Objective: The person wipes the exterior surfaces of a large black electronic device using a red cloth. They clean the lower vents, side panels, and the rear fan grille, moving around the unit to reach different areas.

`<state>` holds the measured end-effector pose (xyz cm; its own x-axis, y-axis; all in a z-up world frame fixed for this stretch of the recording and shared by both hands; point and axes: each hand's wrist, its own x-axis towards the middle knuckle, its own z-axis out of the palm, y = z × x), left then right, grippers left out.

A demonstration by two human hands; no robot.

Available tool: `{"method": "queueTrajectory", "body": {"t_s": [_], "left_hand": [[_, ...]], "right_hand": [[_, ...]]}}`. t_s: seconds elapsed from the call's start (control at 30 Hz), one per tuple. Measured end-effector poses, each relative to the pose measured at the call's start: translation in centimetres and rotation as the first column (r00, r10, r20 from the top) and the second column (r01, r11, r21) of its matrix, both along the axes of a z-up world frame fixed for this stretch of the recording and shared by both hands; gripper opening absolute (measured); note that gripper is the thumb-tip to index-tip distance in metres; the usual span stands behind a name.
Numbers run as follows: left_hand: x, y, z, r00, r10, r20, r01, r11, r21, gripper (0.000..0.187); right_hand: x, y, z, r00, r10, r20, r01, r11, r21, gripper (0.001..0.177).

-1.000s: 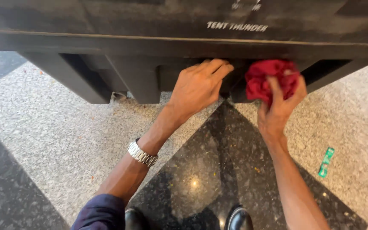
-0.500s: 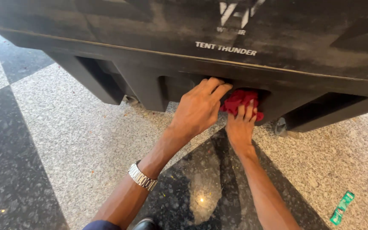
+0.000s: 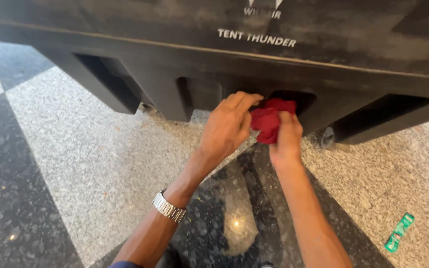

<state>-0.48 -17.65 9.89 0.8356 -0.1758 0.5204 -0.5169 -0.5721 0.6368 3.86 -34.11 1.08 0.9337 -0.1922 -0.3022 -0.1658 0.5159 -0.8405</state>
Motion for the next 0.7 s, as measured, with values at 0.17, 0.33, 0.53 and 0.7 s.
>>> {"method": "queueTrajectory", "body": {"t_s": [0.17,0.33,0.53,0.7], "left_hand": [[1.2,-0.9,-0.9,0.995,0.077,0.062,-0.076,0.997,-0.012,0.027],[1.4,-1.0,-1.5,0.987,0.102,0.124,-0.106,0.994,0.026,0.025],[1.8,-0.9,-2.7,0.981,0.08,0.178,-0.104,0.986,0.13,0.028],[1.8,-1.6,-3.5,0.971,0.095,0.217,-0.135,0.975,0.177,0.023]], "right_hand": [[-3.2,0.6,5.2,0.977,-0.074,0.199,0.0,0.937,0.349,0.026],[-1.7,0.6,1.2,0.984,0.029,0.178,-0.056,0.988,0.146,0.024],[5.7,-1.9,-10.2,0.998,0.06,-0.022,-0.051,0.957,0.287,0.023],[6.2,-2.0,-13.9,0.986,0.121,-0.117,-0.071,0.929,0.363,0.023]]}}
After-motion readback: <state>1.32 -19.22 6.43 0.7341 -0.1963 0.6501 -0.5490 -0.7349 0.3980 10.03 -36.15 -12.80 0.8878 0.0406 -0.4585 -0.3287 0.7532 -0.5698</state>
